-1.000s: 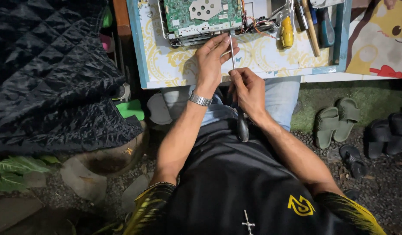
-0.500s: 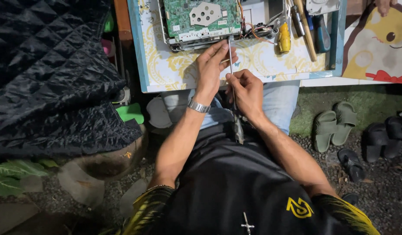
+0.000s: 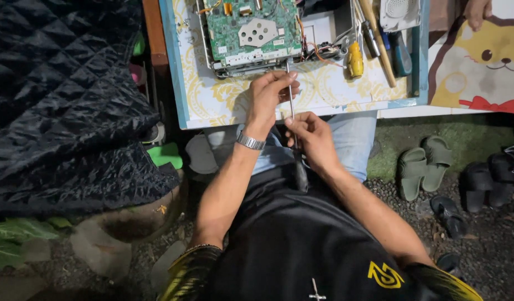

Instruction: Connecting and routing internal wiring and components on a circuit board inside an electronic device casing during a repair process.

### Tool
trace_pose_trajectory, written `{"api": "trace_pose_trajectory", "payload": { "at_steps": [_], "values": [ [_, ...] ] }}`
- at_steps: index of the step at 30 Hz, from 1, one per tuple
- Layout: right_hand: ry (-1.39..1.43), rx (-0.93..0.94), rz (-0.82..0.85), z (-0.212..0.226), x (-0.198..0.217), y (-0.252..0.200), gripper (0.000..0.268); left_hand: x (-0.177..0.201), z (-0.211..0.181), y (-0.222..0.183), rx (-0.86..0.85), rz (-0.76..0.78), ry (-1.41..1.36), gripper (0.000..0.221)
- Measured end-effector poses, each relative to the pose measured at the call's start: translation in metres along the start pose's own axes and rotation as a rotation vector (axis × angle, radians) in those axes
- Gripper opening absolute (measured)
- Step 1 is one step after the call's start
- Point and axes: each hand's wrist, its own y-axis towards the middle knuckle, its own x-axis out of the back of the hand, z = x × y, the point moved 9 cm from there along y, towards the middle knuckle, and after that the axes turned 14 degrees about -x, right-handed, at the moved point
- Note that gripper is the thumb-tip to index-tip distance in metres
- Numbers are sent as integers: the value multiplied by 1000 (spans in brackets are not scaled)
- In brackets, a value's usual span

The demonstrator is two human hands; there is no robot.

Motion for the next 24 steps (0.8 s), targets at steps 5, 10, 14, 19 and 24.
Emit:
{"api": "trace_pose_trajectory", "payload": {
  "at_steps": [5,10,14,19,24],
  "values": [
    [-26,-7,-27,-12,8,8,18,-2,-16,-6,-33,-19,67,27],
    [202,-181,106,-11,-11,-3,29,-7,-1,-1,44,151,-12,32],
    [167,-159,15,-15,-1,-3,24,-3,-4,4,-27,70,27,23],
    [172,-219,53,-23,-4,5,26,-9,-15,-6,-53,90,16,30],
    [117,-200,52,-13,-7,-5,29,-14,-6,-8,-1,163,-68,24]
  ]
}}
